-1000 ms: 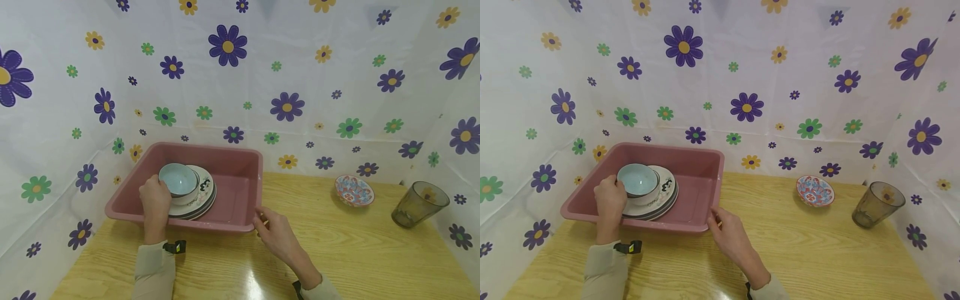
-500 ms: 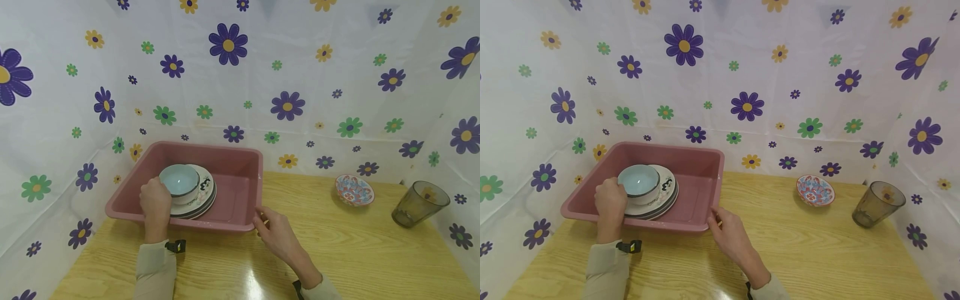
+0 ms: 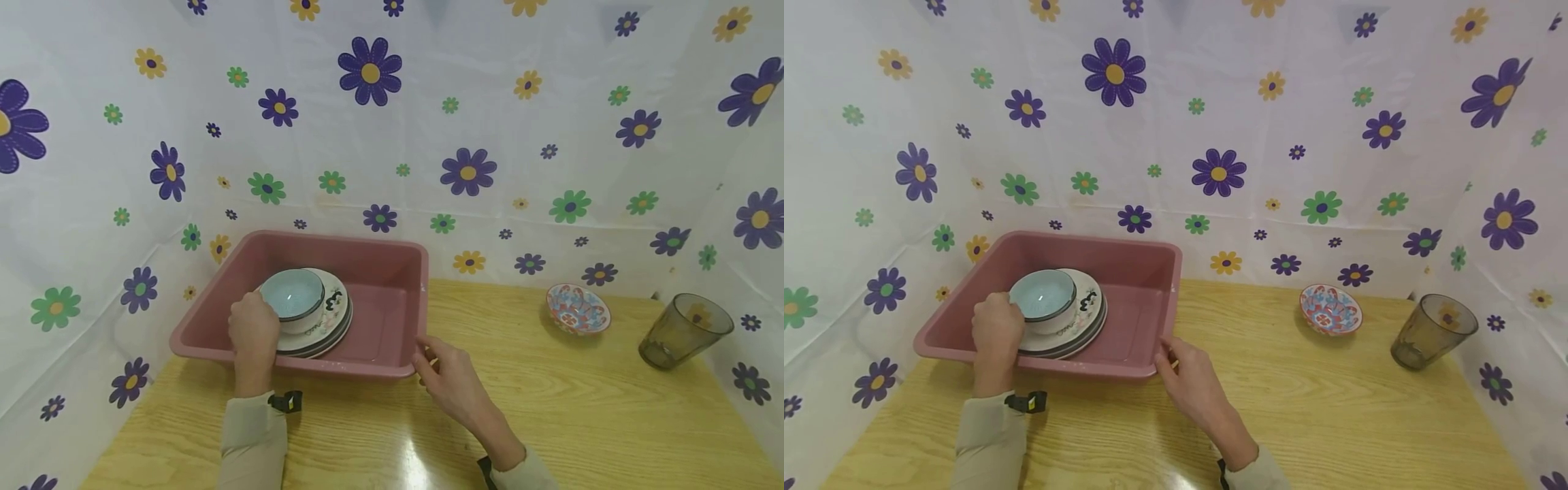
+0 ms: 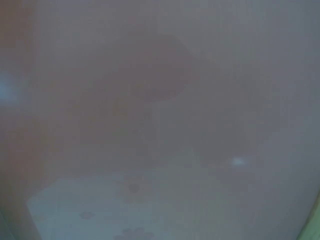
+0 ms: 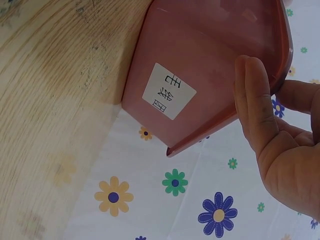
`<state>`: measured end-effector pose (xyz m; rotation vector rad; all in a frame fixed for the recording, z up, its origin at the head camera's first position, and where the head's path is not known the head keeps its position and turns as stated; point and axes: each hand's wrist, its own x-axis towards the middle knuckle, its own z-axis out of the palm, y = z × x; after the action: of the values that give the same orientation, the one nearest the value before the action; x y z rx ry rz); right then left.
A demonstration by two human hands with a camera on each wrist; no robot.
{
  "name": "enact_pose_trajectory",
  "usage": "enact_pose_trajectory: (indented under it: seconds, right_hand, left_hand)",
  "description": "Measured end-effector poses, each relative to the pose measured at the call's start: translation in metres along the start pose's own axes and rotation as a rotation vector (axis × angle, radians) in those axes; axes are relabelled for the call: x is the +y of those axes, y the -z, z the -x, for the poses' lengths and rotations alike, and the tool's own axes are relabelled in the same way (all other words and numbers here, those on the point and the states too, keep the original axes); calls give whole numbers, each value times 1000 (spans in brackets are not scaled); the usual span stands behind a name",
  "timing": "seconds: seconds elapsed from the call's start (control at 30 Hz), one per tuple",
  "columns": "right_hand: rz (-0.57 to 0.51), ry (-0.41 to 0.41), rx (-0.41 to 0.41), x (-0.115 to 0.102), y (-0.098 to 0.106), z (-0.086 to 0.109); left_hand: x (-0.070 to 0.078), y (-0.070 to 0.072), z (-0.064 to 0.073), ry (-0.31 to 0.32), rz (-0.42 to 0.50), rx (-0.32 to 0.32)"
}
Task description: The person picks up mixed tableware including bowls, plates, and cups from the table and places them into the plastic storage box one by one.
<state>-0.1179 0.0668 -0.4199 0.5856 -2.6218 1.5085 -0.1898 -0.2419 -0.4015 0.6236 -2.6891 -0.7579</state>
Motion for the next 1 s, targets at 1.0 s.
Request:
enact_pose_trajectory:
  seconds: [1.0]
  right_hand:
    - [24, 5, -16, 0, 4, -1]
  left_hand:
    - [15, 23, 13, -25, 106, 23]
